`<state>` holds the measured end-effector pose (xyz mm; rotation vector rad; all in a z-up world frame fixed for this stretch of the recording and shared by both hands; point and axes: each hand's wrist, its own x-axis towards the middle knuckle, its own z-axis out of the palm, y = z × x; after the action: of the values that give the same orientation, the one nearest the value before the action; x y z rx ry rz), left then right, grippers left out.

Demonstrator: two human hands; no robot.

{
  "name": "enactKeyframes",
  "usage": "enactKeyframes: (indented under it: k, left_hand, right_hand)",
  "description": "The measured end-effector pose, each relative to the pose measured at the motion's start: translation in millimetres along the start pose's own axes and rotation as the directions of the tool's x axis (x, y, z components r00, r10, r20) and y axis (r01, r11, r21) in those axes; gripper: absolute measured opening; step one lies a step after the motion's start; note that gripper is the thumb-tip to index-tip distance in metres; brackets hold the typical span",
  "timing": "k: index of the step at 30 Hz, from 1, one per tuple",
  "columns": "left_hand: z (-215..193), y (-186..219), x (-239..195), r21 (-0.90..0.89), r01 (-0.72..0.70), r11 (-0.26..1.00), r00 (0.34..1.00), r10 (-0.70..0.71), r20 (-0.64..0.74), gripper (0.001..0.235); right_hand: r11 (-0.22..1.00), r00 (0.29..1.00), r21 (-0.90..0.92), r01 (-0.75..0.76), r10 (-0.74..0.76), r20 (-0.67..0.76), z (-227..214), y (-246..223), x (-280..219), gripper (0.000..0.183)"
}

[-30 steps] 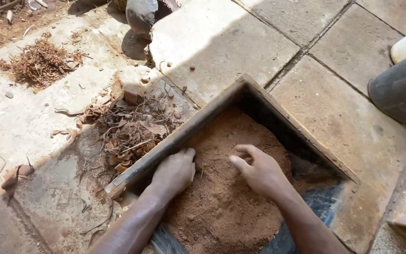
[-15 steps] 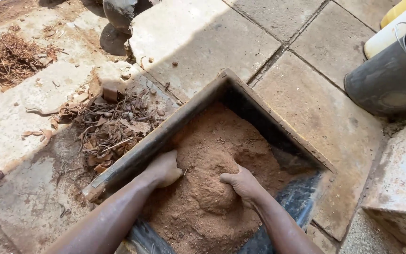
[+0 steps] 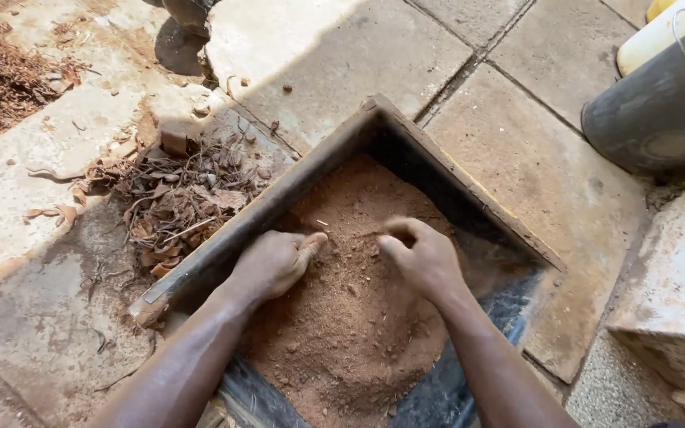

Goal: Manually sifting through a pile of soil in a wooden frame to remove roots, leaves, and other debris for casting preparation.

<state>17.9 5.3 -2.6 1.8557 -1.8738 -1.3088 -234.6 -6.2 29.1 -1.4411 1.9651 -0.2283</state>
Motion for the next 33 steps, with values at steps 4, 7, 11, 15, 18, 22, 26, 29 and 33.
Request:
enactKeyframes:
  k: [4,7,11,15,18,22,26,29,33]
  left_hand:
    - [8,-18,11,0.017,-0.06,0.998,0.997,0.061,-0.039,0.04]
    - [6,-19,15,0.097,-0.122,0.988,0.992,0.123,-0.006,0.031]
    - [15,-30,16,0.227,-0.21,0.951,0.977,0.209,0.027,0.018]
    - [28,-38,29,0.279,-0.237,0.931,0.971,0.234,0.043,0.023]
    - [33,-40,28,0.336,-0.289,0.896,0.955,0.295,0.033,0.02]
    - [26,-41,27,0.238,-0.333,0.912,0.931,0.359,-0.074,0.015]
    - [11,-25,15,0.05,-0.44,0.897,0.884,0.442,-0.149,0.018]
    - [8,-18,6,0.054,-0.413,0.909,0.9,0.416,-0.132,0.018]
    - [8,-22,8,0.054,-0.424,0.904,0.882,0.426,-0.202,0.013]
  right_hand:
    - [0.895,0.861,-0.118,0.431,-0.368,0.35,50,-3,-23,0.025]
    - [0.901,0.827,-0.2,0.385,-0.241,0.508,38,-16,-48,0.012]
    - [0.937,0.903,-0.162,0.311,-0.238,0.358,-3,3,-59,0.035]
    - [0.973,0.982,-0.206,0.106,-0.07,0.175,-14,29,-29,0.043]
    - [0.974,0.979,-0.183,0.135,-0.102,0.179,-2,29,-35,0.034]
    - [0.836,0.865,-0.222,0.502,-0.493,0.097,46,42,-27,0.034]
    - [0.709,0.786,-0.352,0.612,-0.593,0.173,71,33,-27,0.039]
    - [0.814,0.843,-0.222,0.537,-0.516,0.149,64,34,-27,0.025]
    - [0.937,0.951,-0.165,0.308,-0.3,0.073,32,35,-40,0.026]
